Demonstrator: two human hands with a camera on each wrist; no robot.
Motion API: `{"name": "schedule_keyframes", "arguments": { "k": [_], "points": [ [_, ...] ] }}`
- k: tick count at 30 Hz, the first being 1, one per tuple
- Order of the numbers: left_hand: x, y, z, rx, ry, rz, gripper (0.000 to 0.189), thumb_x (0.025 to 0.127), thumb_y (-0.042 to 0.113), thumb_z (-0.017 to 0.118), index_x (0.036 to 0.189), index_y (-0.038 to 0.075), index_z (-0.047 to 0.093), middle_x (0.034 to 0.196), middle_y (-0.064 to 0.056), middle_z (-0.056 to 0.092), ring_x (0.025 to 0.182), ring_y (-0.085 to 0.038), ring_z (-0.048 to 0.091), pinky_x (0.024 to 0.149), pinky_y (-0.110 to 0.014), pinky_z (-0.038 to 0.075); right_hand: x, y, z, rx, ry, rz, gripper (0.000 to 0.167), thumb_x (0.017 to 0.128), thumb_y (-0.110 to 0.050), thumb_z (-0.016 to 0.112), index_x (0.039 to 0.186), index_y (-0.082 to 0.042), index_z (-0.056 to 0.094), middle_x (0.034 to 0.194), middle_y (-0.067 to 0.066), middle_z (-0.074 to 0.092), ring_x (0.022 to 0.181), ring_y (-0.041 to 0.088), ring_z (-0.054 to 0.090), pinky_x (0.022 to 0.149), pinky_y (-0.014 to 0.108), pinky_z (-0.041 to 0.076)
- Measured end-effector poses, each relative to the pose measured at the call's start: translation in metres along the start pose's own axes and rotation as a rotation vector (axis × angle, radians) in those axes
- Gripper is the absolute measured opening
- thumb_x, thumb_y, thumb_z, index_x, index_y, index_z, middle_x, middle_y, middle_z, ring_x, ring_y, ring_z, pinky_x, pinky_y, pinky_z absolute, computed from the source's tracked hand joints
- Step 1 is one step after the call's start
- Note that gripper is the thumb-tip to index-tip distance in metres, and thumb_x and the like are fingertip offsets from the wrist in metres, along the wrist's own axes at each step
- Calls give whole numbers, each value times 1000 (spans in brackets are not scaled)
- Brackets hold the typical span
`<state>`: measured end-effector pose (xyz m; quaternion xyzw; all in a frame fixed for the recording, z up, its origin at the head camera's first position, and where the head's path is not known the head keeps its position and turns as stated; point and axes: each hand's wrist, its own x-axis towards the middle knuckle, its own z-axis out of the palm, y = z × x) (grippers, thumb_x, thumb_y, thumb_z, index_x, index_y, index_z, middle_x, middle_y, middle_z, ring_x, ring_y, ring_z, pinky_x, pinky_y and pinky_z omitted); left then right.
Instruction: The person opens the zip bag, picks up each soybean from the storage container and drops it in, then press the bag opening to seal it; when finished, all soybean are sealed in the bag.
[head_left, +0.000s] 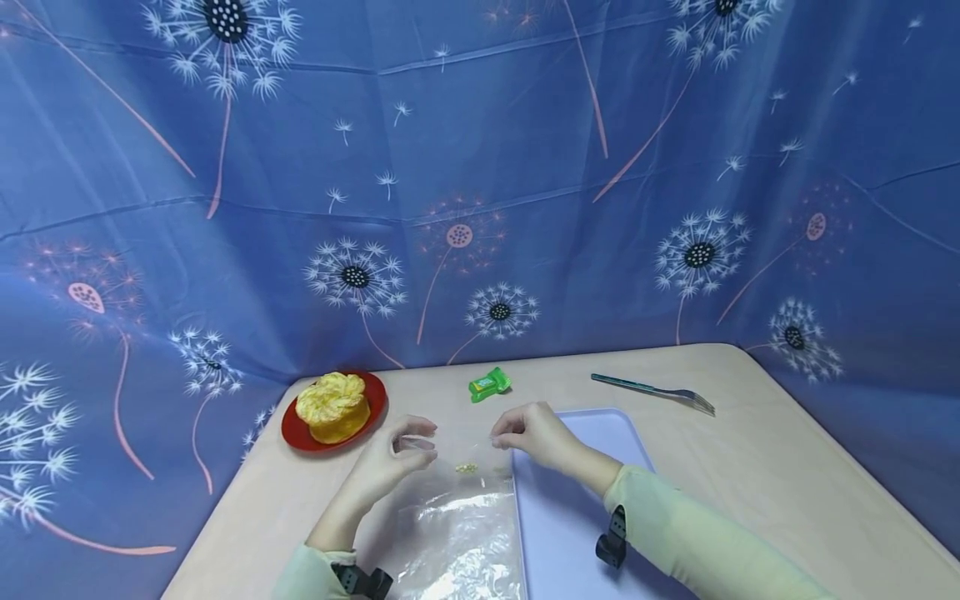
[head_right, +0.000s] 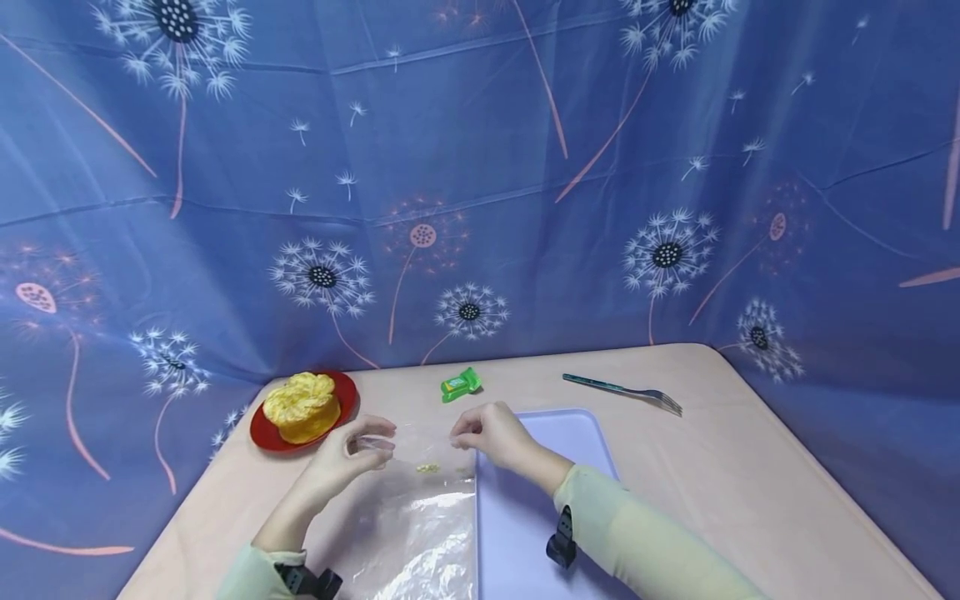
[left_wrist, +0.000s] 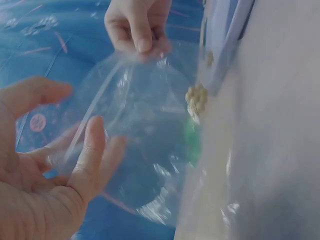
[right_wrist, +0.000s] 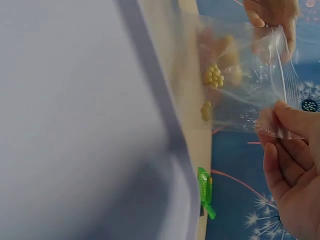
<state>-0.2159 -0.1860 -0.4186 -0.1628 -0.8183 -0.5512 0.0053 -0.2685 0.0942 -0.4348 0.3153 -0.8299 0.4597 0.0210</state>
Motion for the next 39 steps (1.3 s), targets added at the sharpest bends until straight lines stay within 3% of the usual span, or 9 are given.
{"name": "schedule_keyframes", "arguments": {
  "k": [6,11,19,23,25,28,31,34,39],
  "points": [
    [-1,-2,-16,-108,54,-35,52,87,7,80,136,-1,62,114,-19,72,100,-23,73,84,-28,57,1,-9,-6,54,27,45,7,88,-10,79,92,-5,79,80,-4,75,71,9,70,65,26,57],
    [1,-2,-19,-143,122,-64,31,91,3,74,119,-10,70,102,-20,75,91,-23,74,81,-31,59,0,-13,-10,63,25,56,9,89,-11,79,93,-4,79,80,-3,75,72,11,71,68,26,57],
    [-1,1,-21,-115,172,-74,19,91,8,76,107,-4,76,97,-15,76,88,-22,75,76,-29,58,-4,-18,-18,110,37,86,9,90,-13,78,93,-5,79,80,-3,75,74,13,71,74,45,60],
    [1,6,-25,44,171,-5,25,88,14,80,111,6,76,105,-7,76,101,-23,69,91,-39,52,-5,-21,-17,137,35,77,9,90,-13,78,93,-4,79,81,-1,76,75,14,72,74,43,60],
    [5,13,-24,142,169,66,33,86,18,83,117,10,74,113,-4,73,110,-25,64,103,-47,46,-4,-22,-16,143,32,65,10,90,-13,78,93,-3,79,82,0,76,75,15,72,73,38,60],
    [15,29,-14,314,118,172,46,83,25,85,126,15,70,124,-1,69,120,-26,60,108,-53,40,-4,-23,-14,143,29,47,9,89,-11,78,92,-3,79,82,2,76,75,15,72,72,33,60],
    [27,46,2,482,-2,276,47,84,30,84,126,13,70,123,1,70,119,-24,62,102,-50,46,-3,-25,-13,127,30,32,8,89,-11,79,92,-4,79,82,1,76,73,13,71,71,28,58],
    [38,55,19,603,-114,343,34,86,30,82,114,14,74,109,3,74,105,-17,68,90,-41,54,-3,-27,-12,113,27,20,8,89,-12,79,92,-4,79,82,0,76,73,12,71,71,27,58],
    [45,58,34,672,-147,393,7,85,20,80,86,20,73,83,11,70,80,-8,66,73,-30,55,-4,-29,-11,111,19,1,7,90,-14,79,92,-7,80,82,-1,75,73,12,71,71,27,58]
  ]
}}
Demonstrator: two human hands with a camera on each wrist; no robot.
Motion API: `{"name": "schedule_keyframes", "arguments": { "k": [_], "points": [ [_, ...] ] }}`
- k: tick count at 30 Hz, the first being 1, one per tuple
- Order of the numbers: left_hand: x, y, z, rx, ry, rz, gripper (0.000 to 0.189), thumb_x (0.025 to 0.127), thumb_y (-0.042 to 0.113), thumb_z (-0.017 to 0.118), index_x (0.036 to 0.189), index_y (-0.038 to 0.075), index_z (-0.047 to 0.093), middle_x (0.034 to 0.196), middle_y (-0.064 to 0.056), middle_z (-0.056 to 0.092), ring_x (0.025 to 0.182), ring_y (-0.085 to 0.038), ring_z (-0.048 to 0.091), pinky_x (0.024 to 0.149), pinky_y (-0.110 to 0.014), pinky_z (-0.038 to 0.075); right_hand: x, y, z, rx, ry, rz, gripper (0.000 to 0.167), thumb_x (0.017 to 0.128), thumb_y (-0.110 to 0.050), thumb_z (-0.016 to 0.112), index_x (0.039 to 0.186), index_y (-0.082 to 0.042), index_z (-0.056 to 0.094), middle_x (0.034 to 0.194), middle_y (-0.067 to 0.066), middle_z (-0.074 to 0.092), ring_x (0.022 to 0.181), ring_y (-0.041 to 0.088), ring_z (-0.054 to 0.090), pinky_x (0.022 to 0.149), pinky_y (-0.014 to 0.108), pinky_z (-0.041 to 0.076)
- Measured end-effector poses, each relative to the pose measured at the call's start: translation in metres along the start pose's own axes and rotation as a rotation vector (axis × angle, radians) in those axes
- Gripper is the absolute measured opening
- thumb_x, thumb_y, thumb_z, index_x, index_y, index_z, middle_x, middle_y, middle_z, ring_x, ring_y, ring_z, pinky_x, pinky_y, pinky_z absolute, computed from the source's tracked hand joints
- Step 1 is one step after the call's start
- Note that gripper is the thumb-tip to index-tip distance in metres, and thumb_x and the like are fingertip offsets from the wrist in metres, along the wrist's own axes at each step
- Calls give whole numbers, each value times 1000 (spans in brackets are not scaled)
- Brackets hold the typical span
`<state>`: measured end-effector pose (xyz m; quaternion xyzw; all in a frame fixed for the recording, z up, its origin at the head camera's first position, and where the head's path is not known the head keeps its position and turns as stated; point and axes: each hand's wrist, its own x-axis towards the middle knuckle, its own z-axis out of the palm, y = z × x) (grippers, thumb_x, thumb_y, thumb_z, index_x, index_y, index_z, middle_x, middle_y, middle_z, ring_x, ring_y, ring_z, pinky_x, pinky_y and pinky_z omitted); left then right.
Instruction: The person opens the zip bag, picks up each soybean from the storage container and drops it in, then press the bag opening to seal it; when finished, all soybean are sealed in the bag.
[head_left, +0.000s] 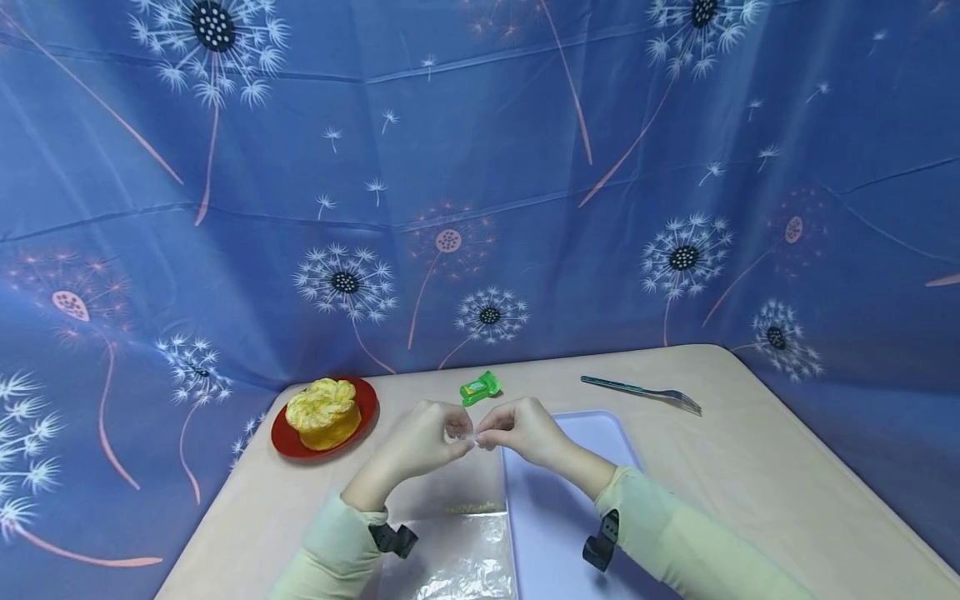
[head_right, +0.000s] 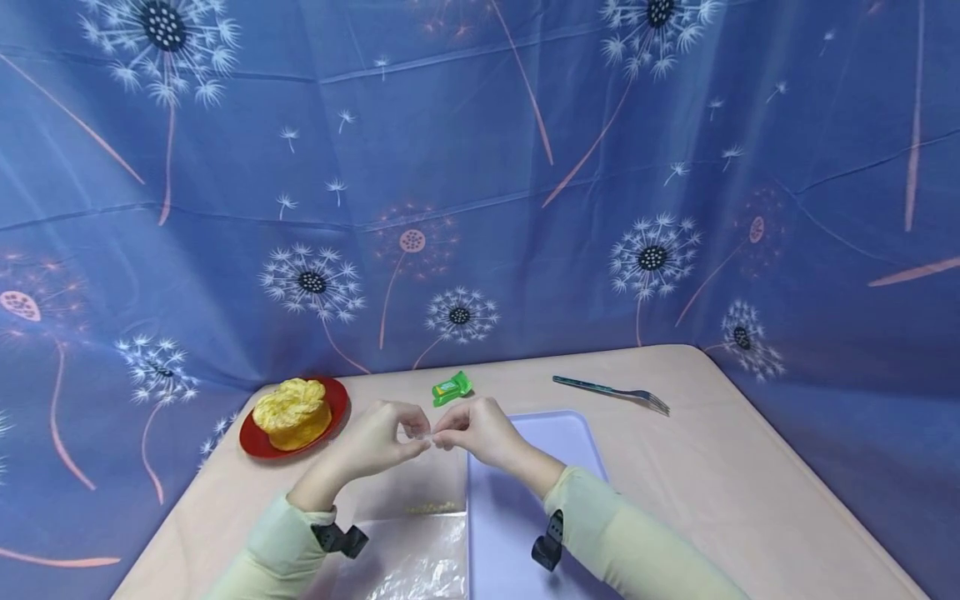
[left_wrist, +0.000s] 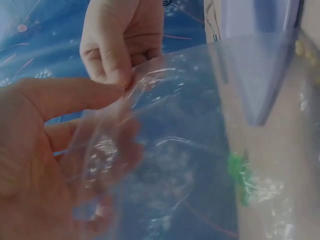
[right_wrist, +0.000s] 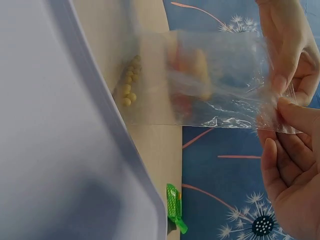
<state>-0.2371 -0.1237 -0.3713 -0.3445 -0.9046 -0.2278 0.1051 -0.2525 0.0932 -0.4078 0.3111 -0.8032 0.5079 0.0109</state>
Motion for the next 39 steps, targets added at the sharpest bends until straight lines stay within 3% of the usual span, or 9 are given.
{"name": "schedule_keyframes", "arguments": {
  "k": [5,23,29,39],
  "points": [
    [-1,0,4,-24,32,7,12,83,13,78,79,21,70,79,13,67,76,-7,65,71,-29,54,1,-2,2,0,0,-2,7,89,-14,79,90,-7,79,79,-2,75,72,12,70,71,27,57],
    [-9,-2,5,-40,67,-64,11,86,17,81,80,25,76,78,17,70,80,-5,66,73,-31,53,-1,-3,9,1,9,-44,6,90,-8,77,84,-8,78,76,-1,74,67,11,69,64,27,58],
    [-13,-4,3,-42,67,-72,11,88,19,80,81,26,75,79,18,69,79,-4,66,72,-31,53,-1,-3,9,-24,15,-59,7,90,-9,77,84,-10,79,75,-7,73,66,9,68,63,28,58],
    [-24,-11,-3,-65,77,-78,8,88,17,80,84,22,76,82,16,71,82,-6,66,77,-34,55,-1,-5,7,14,-15,-33,7,91,-8,76,85,-9,78,76,-5,74,68,13,71,66,29,59]
  ]
}}
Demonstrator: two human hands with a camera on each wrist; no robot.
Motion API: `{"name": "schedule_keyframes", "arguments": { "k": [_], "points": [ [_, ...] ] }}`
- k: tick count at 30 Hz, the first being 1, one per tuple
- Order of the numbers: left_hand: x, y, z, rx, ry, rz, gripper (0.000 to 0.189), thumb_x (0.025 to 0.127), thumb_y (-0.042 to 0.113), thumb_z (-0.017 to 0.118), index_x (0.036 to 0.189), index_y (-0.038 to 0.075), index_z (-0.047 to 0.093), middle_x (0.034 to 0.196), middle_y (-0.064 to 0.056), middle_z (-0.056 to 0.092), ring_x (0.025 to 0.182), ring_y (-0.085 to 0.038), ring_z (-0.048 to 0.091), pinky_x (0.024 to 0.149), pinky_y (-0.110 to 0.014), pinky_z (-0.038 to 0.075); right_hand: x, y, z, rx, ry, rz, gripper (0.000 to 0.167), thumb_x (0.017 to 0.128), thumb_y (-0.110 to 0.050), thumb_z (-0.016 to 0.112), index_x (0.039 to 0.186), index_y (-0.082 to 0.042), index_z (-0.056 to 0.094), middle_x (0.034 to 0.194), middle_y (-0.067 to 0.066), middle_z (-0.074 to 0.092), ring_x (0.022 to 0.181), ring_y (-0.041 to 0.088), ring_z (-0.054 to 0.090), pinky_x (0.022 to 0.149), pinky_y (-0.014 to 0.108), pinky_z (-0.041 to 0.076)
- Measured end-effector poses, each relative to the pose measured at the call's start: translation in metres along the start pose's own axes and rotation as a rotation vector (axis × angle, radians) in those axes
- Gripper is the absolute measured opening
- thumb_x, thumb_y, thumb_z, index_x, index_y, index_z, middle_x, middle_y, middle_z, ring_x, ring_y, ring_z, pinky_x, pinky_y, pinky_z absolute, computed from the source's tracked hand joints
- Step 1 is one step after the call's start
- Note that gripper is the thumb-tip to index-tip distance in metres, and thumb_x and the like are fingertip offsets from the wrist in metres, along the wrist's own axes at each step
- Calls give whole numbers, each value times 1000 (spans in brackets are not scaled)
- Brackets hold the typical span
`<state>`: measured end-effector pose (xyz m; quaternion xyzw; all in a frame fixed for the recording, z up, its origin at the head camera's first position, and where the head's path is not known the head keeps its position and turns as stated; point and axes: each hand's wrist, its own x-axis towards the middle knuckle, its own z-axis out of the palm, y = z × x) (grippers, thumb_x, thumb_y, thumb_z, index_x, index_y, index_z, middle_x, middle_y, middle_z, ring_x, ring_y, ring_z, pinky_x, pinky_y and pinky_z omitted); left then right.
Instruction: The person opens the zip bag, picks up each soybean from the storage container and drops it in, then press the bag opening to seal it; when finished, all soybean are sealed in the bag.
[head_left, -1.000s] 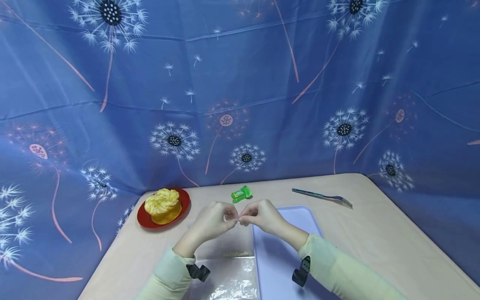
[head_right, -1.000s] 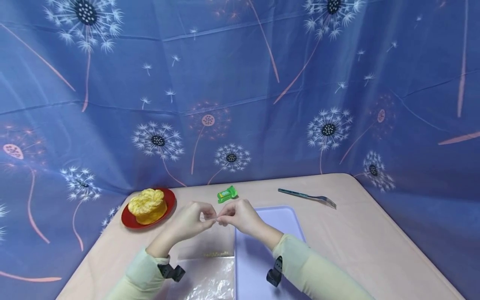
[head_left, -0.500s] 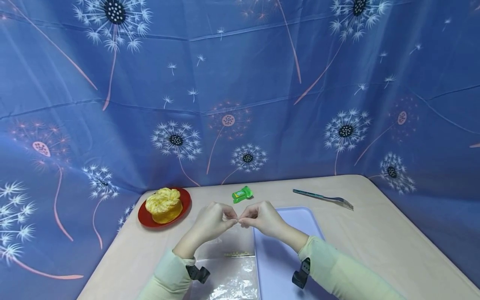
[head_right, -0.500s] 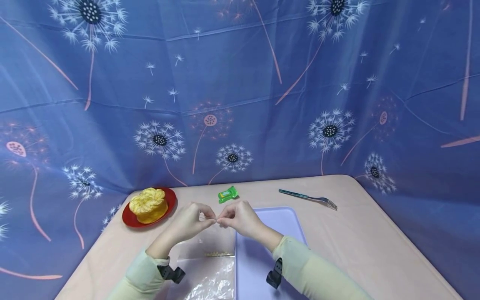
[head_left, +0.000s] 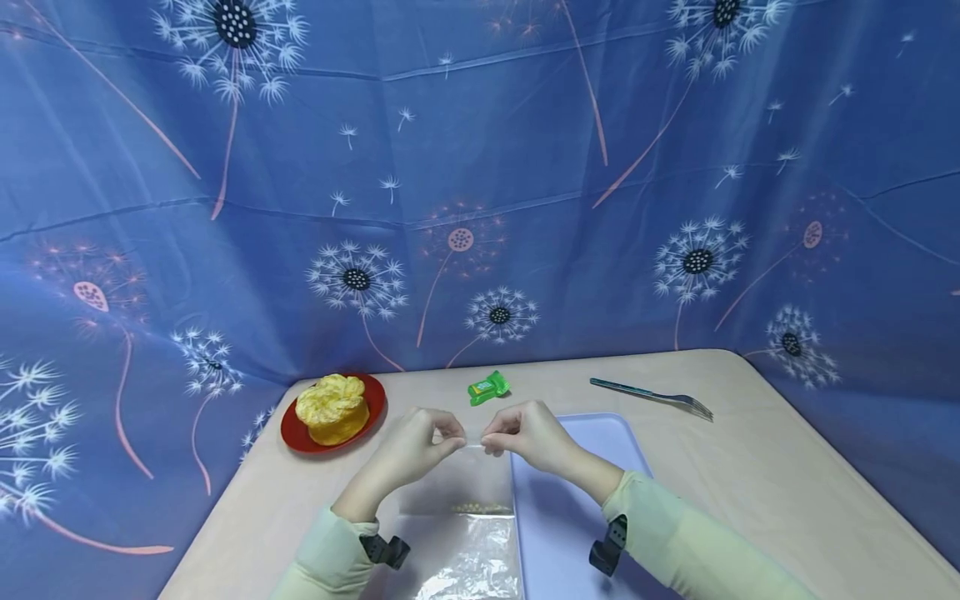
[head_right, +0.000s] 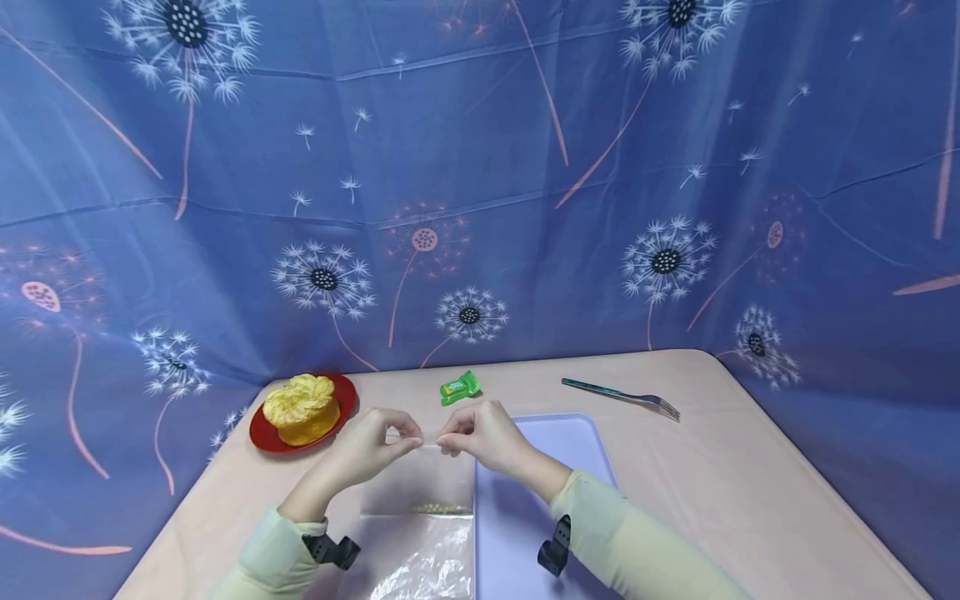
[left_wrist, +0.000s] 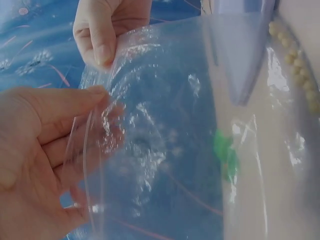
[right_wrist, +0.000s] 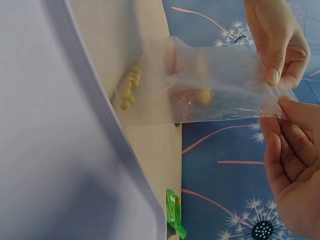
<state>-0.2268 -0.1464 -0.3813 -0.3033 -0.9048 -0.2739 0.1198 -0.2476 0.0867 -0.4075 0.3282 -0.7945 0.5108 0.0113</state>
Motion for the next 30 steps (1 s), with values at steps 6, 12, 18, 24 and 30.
{"name": "schedule_keyframes", "arguments": {
  "k": [6,12,18,24,30],
  "points": [
    [-6,-6,-3,-48,9,-24,8,88,12,79,84,19,76,82,13,71,82,-8,67,78,-39,56,-2,1,-3,21,-3,26,6,91,-8,76,85,-9,78,77,-3,75,69,16,71,67,33,60],
    [-16,-13,-8,3,37,-105,9,87,18,81,83,24,76,81,18,69,82,-7,66,75,-33,53,-4,5,-6,23,-2,40,6,91,-10,76,86,-8,78,77,-3,74,69,17,71,67,31,60],
    [-26,-24,-15,0,49,-146,9,87,18,81,84,24,76,79,19,68,79,-6,65,75,-33,53,-5,10,-9,31,-1,41,6,91,-12,77,86,-9,78,77,-2,75,69,17,72,67,30,60],
    [-36,-37,-22,-45,67,-177,8,87,15,80,85,21,76,82,15,70,82,-10,65,74,-36,54,-5,13,-10,45,-1,42,6,91,-11,76,86,-8,78,77,-2,74,70,18,72,68,31,60],
    [-46,-49,-26,-136,86,-221,6,88,13,80,85,17,75,83,11,70,81,-10,63,70,-31,53,-4,15,-12,65,-2,44,6,91,-6,75,87,-4,78,77,1,75,69,18,72,68,32,60]
  ]
}}
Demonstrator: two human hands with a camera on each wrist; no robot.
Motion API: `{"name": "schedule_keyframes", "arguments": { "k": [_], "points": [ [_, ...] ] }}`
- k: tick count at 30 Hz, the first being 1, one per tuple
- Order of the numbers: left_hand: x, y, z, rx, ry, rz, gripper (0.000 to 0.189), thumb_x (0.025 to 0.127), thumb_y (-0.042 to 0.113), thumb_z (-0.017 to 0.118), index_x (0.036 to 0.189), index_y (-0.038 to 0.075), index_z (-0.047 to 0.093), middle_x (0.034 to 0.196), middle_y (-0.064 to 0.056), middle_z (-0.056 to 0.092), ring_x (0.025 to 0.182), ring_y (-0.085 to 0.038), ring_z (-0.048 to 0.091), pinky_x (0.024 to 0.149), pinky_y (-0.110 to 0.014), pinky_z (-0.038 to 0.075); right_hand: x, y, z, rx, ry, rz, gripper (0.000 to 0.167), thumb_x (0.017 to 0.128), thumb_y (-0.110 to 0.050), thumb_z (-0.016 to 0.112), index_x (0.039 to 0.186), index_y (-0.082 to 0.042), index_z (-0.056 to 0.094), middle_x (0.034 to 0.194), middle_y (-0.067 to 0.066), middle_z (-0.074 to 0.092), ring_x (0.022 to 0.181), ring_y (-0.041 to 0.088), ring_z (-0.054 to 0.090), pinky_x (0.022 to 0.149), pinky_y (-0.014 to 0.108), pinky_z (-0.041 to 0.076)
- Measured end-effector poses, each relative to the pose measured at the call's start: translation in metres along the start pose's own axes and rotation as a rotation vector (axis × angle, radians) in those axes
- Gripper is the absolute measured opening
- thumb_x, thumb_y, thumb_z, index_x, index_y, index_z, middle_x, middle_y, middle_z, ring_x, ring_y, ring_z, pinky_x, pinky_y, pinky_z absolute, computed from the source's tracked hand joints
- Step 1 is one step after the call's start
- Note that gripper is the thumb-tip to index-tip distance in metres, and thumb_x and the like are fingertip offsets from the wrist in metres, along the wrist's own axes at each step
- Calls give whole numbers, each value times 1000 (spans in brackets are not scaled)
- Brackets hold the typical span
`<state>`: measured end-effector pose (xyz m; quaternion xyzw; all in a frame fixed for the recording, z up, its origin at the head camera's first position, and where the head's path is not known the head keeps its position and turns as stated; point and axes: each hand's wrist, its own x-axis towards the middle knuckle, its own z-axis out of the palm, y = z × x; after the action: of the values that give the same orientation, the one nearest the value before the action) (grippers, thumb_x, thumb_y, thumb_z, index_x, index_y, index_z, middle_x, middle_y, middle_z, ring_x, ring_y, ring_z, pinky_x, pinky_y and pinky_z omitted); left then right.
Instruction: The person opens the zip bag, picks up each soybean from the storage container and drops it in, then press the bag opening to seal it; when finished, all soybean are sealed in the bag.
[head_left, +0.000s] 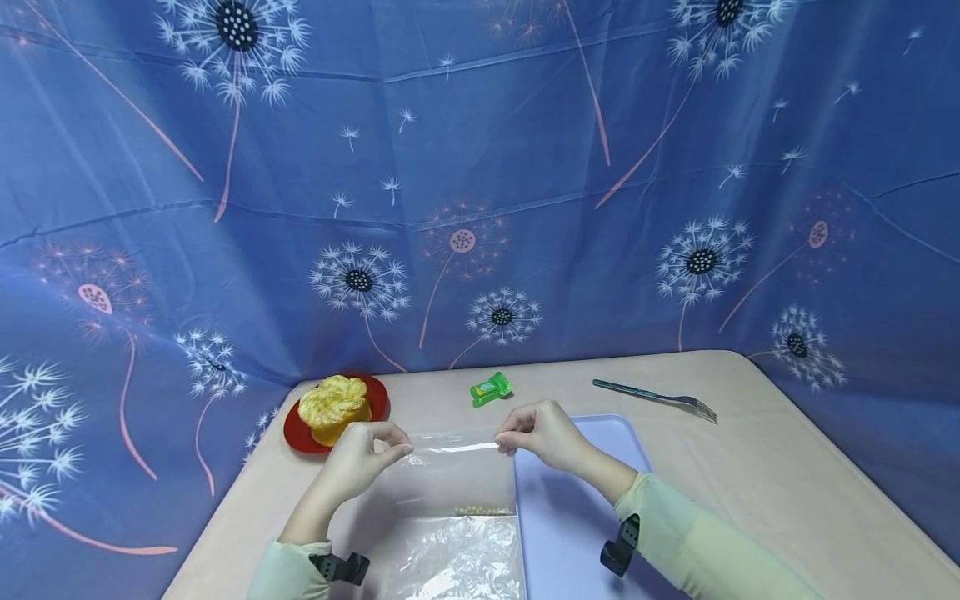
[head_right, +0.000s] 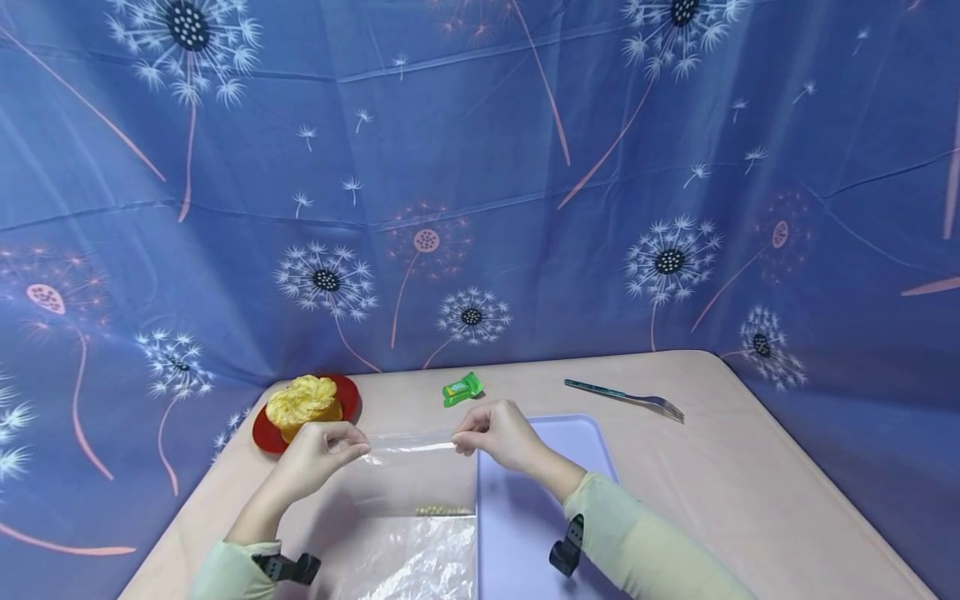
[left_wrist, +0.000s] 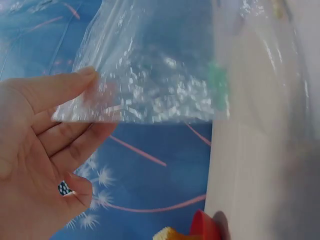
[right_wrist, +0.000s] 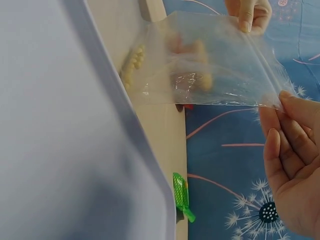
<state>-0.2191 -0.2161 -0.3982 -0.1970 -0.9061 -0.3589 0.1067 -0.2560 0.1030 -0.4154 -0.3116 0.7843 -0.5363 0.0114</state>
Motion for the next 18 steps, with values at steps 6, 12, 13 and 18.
{"name": "schedule_keyframes", "arguments": {
  "k": [6,12,13,18],
  "points": [
    [-3,-11,-4,-103,12,-54,4,88,13,80,87,12,76,82,7,70,76,-11,61,67,-27,50,1,3,-2,28,-2,6,7,91,-5,75,87,1,76,78,5,75,69,17,72,69,38,61],
    [-6,-19,-5,-194,26,-134,4,87,11,80,87,9,76,81,2,70,70,-11,58,62,-24,48,1,5,-3,30,3,27,6,91,-6,75,86,-2,77,77,4,75,69,19,73,69,33,61],
    [-6,-20,-5,-203,28,-138,4,88,10,80,87,9,76,82,1,71,70,-11,59,62,-24,49,1,6,-3,34,3,35,6,91,-6,75,86,-1,77,77,4,75,70,19,73,69,32,61],
    [-3,-28,1,-317,-2,-163,7,91,8,75,93,2,73,87,-6,71,77,-19,64,71,-26,52,4,12,-3,52,21,82,7,91,-6,75,89,1,76,79,8,75,72,20,72,75,41,61]
  ]
}}
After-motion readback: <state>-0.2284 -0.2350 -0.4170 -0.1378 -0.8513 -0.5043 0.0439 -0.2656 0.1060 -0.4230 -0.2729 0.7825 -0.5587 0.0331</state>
